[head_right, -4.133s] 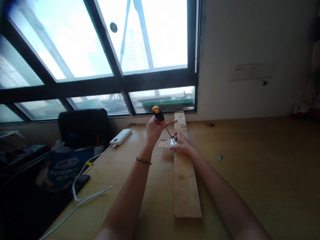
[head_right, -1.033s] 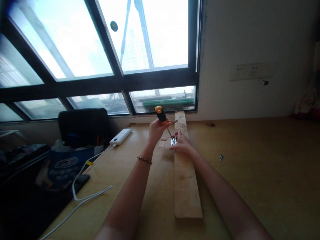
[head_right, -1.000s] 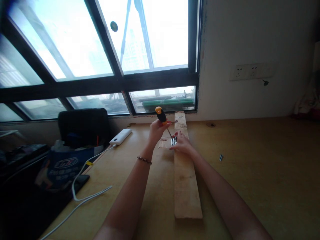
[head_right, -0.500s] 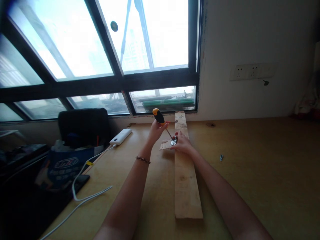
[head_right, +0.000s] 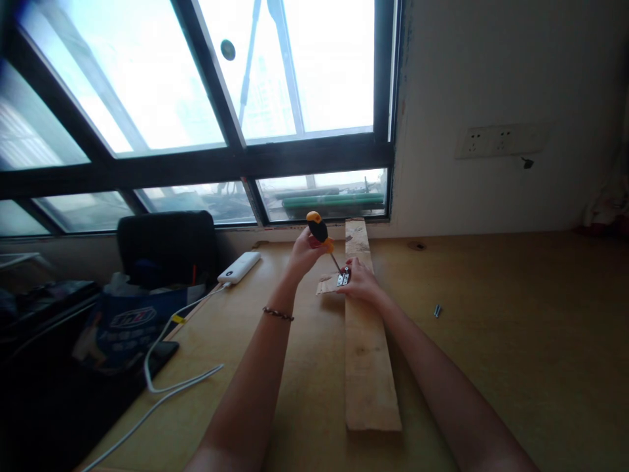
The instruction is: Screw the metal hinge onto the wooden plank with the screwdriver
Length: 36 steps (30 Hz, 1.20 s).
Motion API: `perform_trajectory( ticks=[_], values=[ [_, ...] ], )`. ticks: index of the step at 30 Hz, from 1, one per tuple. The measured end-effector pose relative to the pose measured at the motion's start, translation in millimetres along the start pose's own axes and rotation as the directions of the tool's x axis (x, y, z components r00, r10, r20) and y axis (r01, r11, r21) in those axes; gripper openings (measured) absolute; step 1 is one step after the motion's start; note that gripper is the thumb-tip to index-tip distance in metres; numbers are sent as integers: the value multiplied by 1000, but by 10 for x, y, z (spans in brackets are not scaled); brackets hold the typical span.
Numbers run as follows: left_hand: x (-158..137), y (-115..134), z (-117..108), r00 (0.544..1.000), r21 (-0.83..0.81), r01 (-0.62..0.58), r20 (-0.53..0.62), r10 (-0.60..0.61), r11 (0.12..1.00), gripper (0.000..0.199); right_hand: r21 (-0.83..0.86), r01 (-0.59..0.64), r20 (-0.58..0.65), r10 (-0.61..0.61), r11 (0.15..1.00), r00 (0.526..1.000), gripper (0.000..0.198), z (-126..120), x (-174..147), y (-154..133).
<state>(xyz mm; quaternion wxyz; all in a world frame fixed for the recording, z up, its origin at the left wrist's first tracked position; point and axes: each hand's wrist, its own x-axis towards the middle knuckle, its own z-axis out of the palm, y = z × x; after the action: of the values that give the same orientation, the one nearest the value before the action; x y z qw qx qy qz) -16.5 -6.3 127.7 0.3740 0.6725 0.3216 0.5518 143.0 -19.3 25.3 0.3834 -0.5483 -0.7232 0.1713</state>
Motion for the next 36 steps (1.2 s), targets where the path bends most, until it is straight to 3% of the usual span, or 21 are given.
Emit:
perform_trajectory(
  ticks=[4,7,11,16,23,29,36],
  values=[
    [10,-27,47,996,106,-16,-84,25,994,24,-23,0,16,1,1000,1000,76,-7,8,2],
    [16,-50,54,999,111,-3,-54,9,994,20,-70,36,30,-34,997,999,69,-19,9,-1],
    [-8,3,46,997,-42,60,57,-57,997,25,-98,56,31,-54,994,998,68,-28,4,-11],
    [-53,103,66,988,-228,154,68,-142,961,35,-96,64,33,-61,993,998,68,-36,-8,-37],
    [-77,228,56,994,-422,107,48,-96,900,35,-91,39,-8,-40,995,999,75,-20,-15,-21],
    [-90,339,34,999,-438,54,20,-51,897,34,-77,60,-10,-61,995,998,70,-16,-14,-11],
    [-94,356,42,991,-392,21,-115,-71,920,29,35,95,-29,-94,995,995,74,-61,-17,-9]
  ],
)
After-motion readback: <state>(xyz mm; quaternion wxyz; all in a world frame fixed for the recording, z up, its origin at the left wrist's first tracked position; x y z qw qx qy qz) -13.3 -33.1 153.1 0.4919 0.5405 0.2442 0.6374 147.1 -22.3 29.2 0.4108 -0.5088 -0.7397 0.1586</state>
